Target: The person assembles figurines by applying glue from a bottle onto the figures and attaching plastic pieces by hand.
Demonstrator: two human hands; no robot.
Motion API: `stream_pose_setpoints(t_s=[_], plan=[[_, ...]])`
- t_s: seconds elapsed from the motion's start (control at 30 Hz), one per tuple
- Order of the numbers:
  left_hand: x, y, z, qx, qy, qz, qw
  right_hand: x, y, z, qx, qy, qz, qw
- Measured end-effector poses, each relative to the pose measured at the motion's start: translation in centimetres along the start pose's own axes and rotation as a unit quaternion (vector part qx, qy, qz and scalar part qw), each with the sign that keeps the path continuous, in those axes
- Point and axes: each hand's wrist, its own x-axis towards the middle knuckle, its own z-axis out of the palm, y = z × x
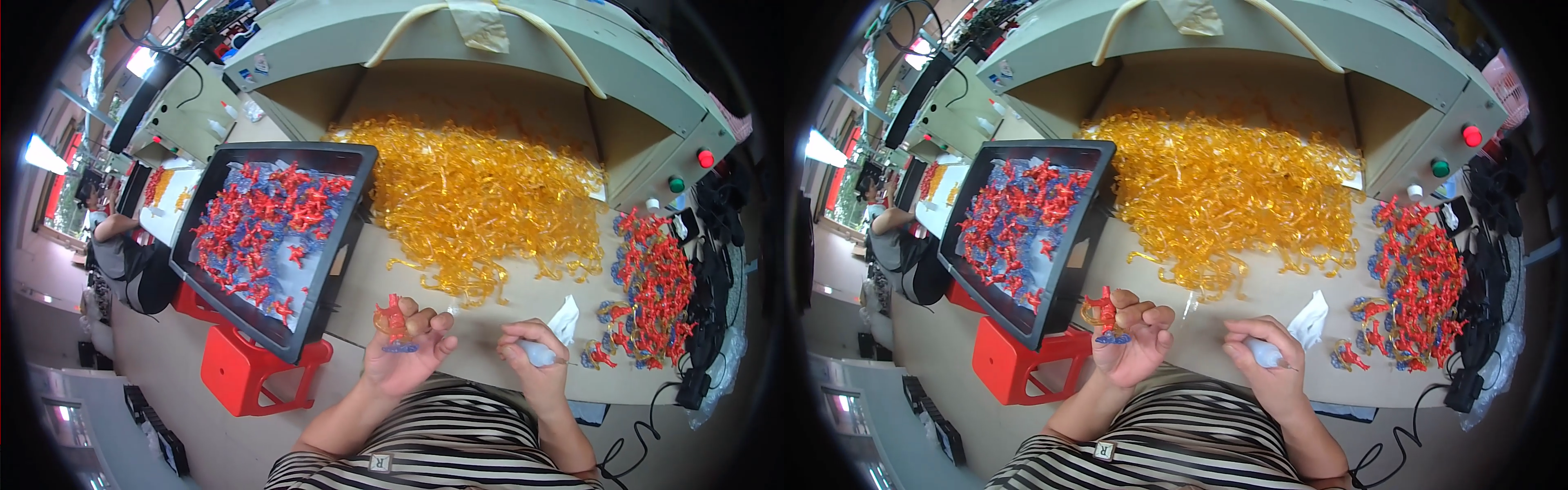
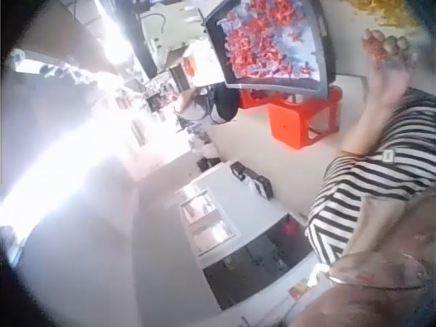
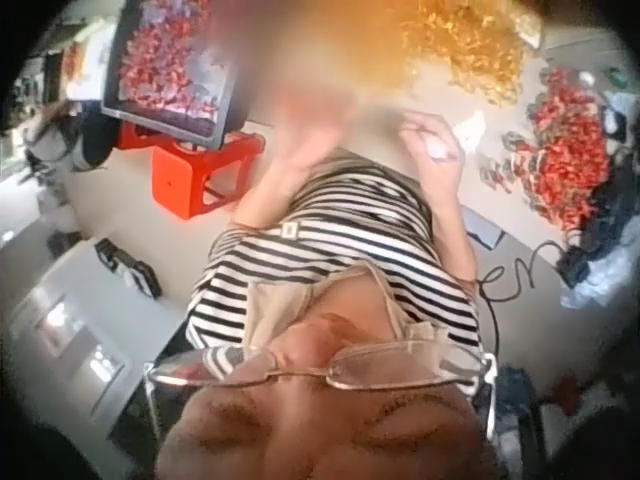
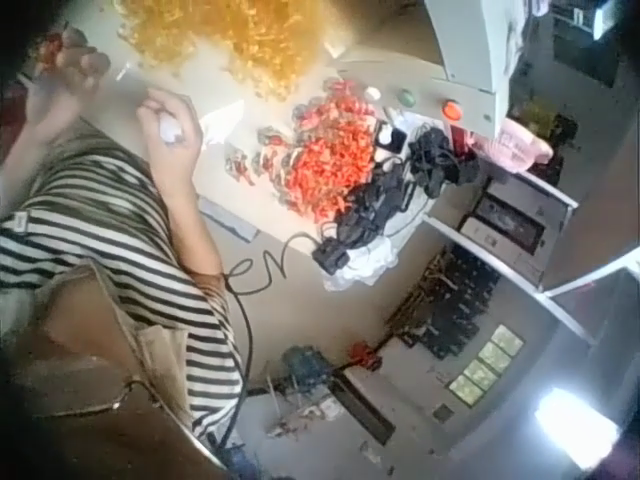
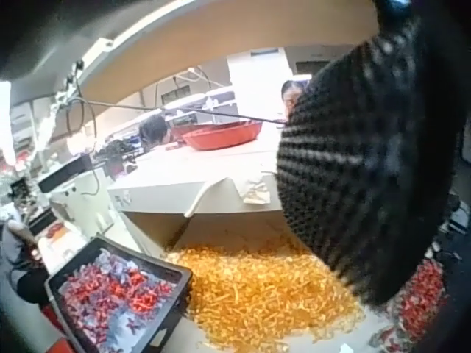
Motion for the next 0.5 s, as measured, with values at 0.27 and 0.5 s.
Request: stream_pose_setpoints(t_s=[0.27,0.5], plan=[[-0.9,5.5,4.9,0.123,-0.107,0.146,0.976,-1.2,1.8,-0.9,-0.119,0.040,-0.054,0.991],[-2.9,10.0,10.3,0.280,-0.255,0.294,0.877,-0.7,5.2,-2.1,-0.109,0.071,-0.023,0.991]])
